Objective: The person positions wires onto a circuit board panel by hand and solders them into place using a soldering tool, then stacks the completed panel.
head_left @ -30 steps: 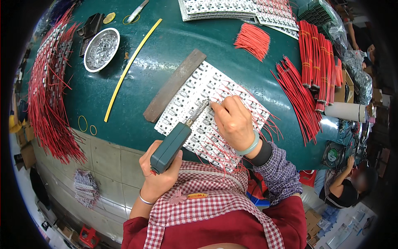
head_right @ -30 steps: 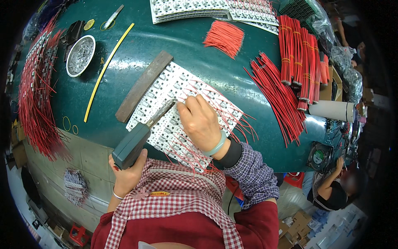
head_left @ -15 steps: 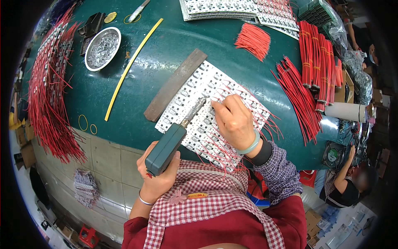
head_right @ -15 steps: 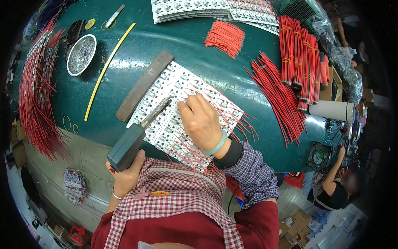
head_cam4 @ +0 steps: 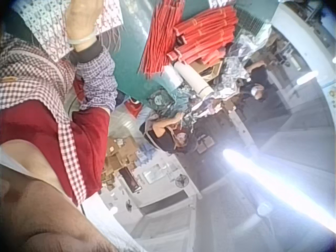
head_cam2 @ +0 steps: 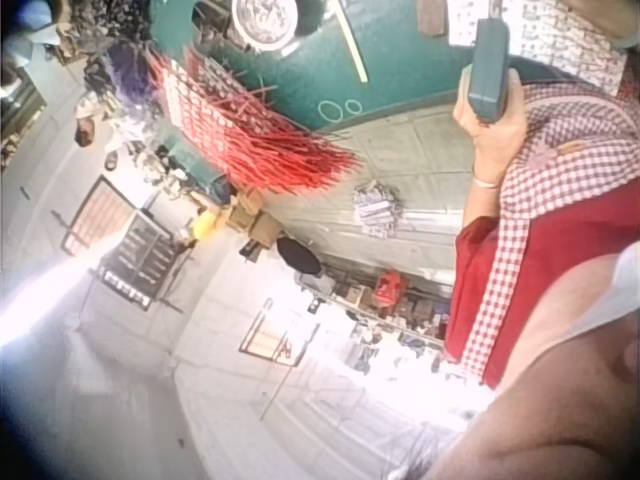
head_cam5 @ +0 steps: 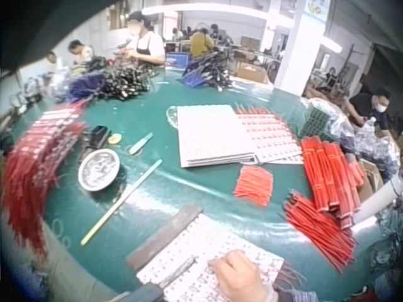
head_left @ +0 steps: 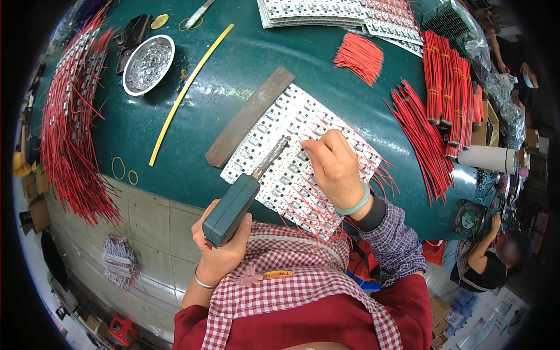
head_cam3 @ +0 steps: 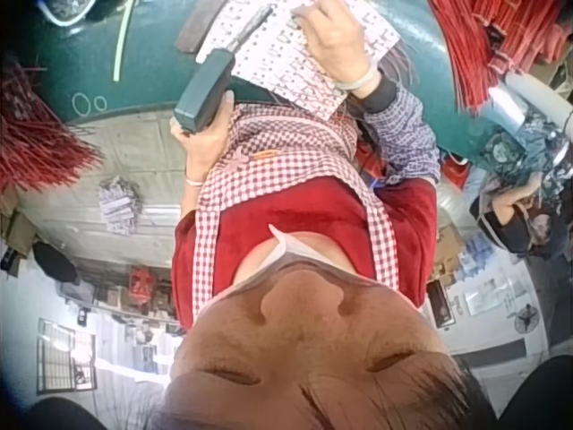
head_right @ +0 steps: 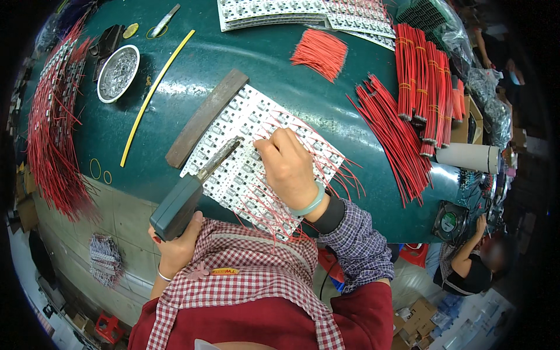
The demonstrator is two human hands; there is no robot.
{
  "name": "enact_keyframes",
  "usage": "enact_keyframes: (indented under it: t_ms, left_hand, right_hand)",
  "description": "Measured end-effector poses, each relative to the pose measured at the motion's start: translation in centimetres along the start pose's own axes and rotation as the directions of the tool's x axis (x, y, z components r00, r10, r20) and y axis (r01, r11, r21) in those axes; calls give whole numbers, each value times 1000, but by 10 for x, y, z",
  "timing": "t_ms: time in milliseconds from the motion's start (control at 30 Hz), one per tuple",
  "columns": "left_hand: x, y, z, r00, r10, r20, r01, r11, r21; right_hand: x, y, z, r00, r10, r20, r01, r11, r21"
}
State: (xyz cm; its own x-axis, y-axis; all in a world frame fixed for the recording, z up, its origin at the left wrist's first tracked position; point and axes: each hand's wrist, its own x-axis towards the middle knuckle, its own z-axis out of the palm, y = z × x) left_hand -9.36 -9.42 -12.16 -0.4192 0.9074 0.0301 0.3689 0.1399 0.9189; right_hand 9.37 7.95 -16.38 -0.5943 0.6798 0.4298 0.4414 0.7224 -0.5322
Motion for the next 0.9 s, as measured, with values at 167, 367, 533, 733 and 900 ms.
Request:
enact_keyframes:
  t_ms: [167, 367, 533, 733, 900]
  left_hand:
    - [-2, -4, 1, 1000, 2, -17, -3, 1000, -30]
    - [-6, -5, 0, 999, -36, -23, 36, 999, -28]
    - [-6, -6, 0, 1000, -16, -24, 15, 1000, -14]
    - [-4, -5, 1, 1000, -11, 27, 12, 1000, -18]
    - [-5, -4, 2, 1000, -3, 29, 4, 1000, -14]
  right_hand:
    - [-2, 0, 1, 1000, -31, 4, 31, 996, -79]
    - [-1, -1, 1, 997, -55, -62, 49, 995, -91]
    - [1, -3, -1, 996, -72, -48, 71, 997, -35]
    - [-1, 1, 1, 995, -99, -24, 98, 994, -42]
    - [-1, 2, 1, 994, -111, -9, 110, 992, -63]
